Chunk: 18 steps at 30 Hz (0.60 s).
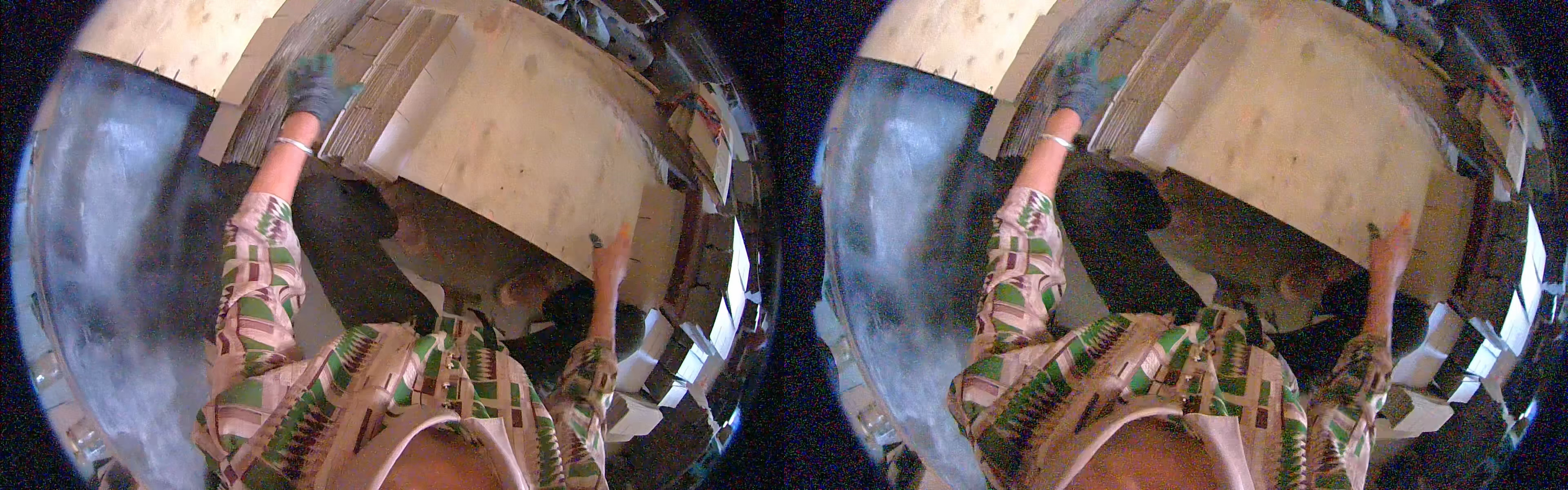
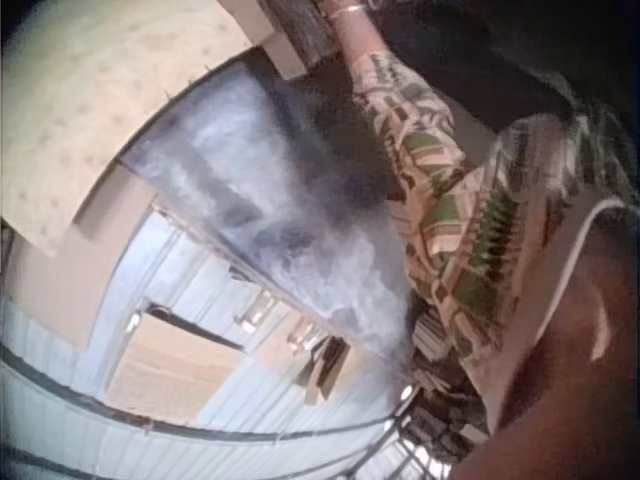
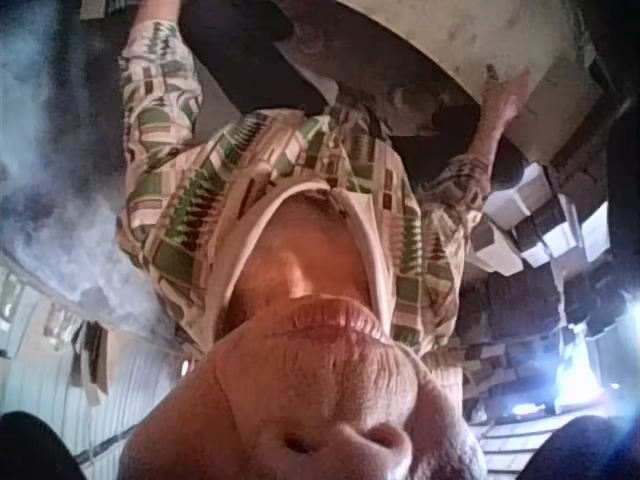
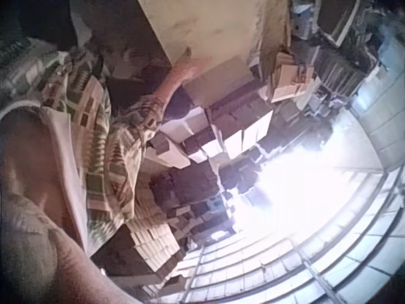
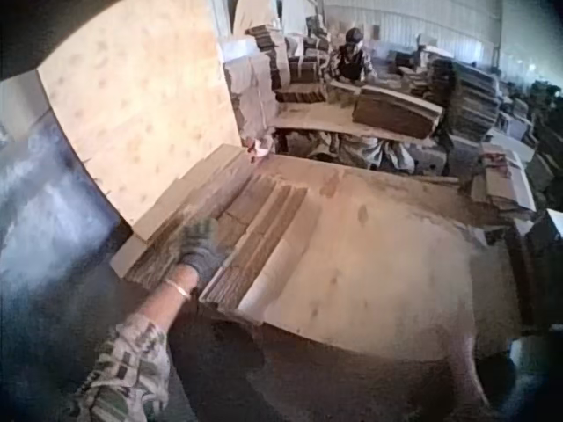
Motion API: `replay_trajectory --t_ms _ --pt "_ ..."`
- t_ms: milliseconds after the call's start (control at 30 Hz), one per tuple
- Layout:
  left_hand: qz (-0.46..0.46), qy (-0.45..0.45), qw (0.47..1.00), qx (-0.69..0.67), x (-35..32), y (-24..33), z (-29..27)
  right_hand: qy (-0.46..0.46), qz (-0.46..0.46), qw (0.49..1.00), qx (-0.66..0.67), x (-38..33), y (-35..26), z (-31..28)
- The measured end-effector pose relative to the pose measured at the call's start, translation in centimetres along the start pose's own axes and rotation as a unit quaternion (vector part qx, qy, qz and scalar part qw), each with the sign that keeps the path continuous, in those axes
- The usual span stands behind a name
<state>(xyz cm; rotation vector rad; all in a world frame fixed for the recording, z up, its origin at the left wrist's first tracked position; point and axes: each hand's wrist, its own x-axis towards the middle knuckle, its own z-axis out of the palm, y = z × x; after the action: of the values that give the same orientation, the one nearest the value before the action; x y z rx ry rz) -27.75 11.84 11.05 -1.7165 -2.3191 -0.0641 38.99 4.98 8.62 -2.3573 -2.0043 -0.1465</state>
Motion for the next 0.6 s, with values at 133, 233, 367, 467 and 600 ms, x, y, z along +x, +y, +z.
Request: replay_trajectory --t_ms 133,233,367,467,600 --pt "0.045 -0.071 0.996 0.024 -6.1 8.7 0.2 0.044 0.075 0.969 -0.233 2.5 11.3 2.3" --pt "0.04 -0.113 0.993 0.005 -7.2 8.2 2.1 -0.133 0.138 0.957 -0.216 4.3 14.3 -0.3" --pt "-0.018 -0.073 0.986 -0.151 -6.7 8.1 2.9 -0.003 0.152 0.978 -0.14 4.3 17.5 -1.4" --pt "-0.011 0.051 0.976 -0.212 -6.9 7.9 3.2 0.09 0.143 0.985 0.039 4.2 15.7 -2.3" --pt "-0.034 0.004 0.968 -0.247 -6.7 9.1 2.6 0.166 0.004 0.946 0.28 2.3 6.0 -2.9"
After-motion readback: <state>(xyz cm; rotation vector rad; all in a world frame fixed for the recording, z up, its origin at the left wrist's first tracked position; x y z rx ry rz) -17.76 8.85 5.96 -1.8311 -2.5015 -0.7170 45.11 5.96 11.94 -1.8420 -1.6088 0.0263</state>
